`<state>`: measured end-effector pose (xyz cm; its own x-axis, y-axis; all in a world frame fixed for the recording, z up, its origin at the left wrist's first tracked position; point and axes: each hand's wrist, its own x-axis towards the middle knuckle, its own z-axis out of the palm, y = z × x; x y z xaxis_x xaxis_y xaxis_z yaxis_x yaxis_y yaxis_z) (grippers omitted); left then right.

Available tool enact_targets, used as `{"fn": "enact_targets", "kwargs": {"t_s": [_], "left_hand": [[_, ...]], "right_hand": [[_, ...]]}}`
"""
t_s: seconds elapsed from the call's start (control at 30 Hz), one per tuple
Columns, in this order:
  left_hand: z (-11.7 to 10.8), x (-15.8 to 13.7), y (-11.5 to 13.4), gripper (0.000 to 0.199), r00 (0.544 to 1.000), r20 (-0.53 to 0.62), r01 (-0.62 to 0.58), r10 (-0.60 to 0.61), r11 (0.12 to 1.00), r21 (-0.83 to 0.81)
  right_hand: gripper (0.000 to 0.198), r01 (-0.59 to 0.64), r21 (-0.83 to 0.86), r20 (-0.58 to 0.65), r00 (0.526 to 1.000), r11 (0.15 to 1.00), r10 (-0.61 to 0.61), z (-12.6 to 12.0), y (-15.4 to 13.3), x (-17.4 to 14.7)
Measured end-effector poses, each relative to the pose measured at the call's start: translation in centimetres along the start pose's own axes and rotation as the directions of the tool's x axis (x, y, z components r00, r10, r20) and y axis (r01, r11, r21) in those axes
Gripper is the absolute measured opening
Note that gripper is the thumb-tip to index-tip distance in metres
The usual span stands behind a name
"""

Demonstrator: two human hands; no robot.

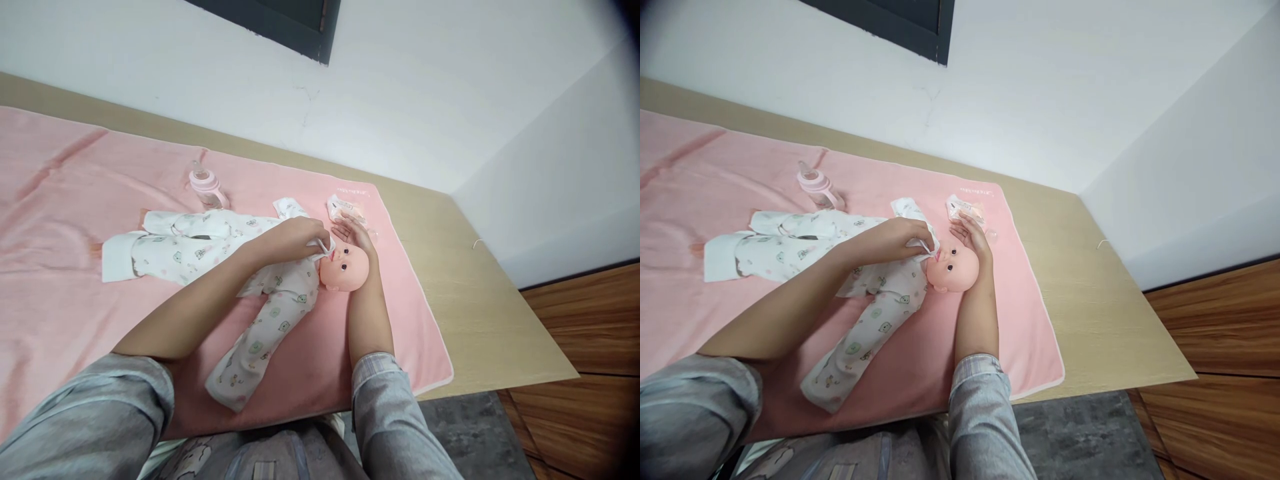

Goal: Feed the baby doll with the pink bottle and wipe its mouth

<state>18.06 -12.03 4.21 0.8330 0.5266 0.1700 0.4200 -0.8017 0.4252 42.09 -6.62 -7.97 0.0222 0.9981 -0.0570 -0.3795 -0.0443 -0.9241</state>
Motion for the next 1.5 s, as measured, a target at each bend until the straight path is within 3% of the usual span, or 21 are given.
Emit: {"fn": "enact_targets", "kwargs": {"t_s": [0.83,1.17,1.5], "left_hand": [[1.0,0.7,-0.1,0.032,0.993,-0.12,0.013,-0.017,0.999,-0.036],[0.8,0.4,0.3,0.035,0.988,-0.155,-0.036,0.023,0.996,-0.083],[0.4,0.5,1.6,0.036,0.996,-0.087,0.001,-0.008,0.996,-0.085]], "right_hand": [[0.035,-0.003,-0.114,-0.085,0.996,0.993,-0.006,1.8,-1.0,-1.5],[0.035,0.036,-0.118,-0.043,0.998,0.992,-0.042,1.3,-0.6,-1.3],[0.034,0.035,-0.087,0.031,0.999,0.996,-0.033,0.6,-0.5,0.0]]}}
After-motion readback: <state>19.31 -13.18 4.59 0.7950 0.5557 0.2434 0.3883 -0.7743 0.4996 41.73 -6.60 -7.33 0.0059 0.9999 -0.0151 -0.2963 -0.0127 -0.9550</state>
